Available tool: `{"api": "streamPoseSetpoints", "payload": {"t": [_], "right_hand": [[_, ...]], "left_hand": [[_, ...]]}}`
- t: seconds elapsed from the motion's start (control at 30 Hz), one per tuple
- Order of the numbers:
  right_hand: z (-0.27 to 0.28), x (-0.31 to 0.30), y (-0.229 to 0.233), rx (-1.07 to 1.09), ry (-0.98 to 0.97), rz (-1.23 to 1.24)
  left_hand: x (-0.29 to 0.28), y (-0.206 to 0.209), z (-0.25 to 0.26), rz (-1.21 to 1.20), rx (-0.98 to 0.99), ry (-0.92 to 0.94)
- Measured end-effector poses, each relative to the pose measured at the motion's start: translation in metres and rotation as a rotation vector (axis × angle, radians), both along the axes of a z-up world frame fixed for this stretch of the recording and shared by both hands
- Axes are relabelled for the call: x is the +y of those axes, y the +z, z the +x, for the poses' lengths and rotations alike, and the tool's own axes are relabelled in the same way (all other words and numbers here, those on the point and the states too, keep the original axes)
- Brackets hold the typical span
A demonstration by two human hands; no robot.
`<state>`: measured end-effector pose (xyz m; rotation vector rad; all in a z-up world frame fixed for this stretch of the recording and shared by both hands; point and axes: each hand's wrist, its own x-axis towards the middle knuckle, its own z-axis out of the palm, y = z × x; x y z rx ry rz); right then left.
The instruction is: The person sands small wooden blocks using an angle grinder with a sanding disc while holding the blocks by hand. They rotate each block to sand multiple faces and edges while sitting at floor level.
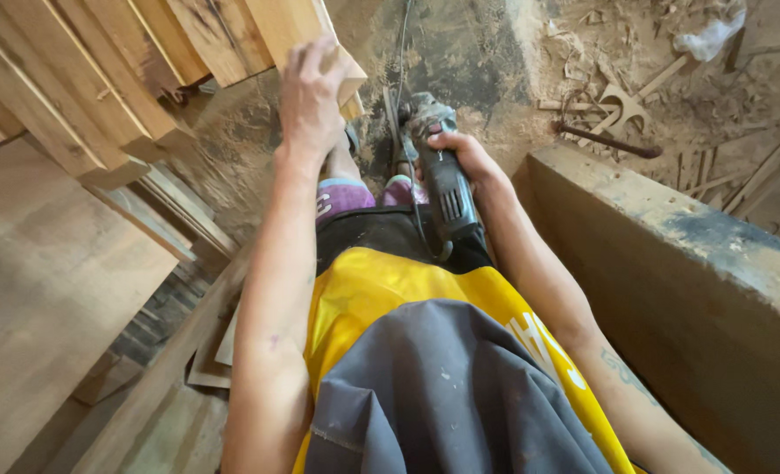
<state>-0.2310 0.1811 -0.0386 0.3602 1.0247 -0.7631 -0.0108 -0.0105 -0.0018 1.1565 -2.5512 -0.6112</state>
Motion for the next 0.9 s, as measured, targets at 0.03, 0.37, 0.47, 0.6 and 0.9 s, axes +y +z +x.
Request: {"api": "streamPoseSetpoints", "payload": {"t": [0.03,0.37,0.47,0.6,0.9], "right_hand": [[-0.001,0.001,0.001,0.017,-0.012,-0.026],[-0.005,-0.017,0.007,0.047,-0.076,-0.042],[0.000,-0.016,0.003,0.019,-0.093,-0.042],[0.001,-0.008,0.002,-0.077,-0.132,0.023],[0.004,-0.026,0.010,-0.001,-0.103,-0.005]], "left_hand": [[0.000,0.003,0.000,-0.076,0.004,0.013],[0.012,0.004,0.003,0.147,-0.084,0.083],[0.012,0.006,0.005,0.171,-0.035,0.082],[0.011,0.007,0.003,0.215,-0.025,0.107],[0.009,0.006,0.000,0.171,-0.053,0.099]]}}
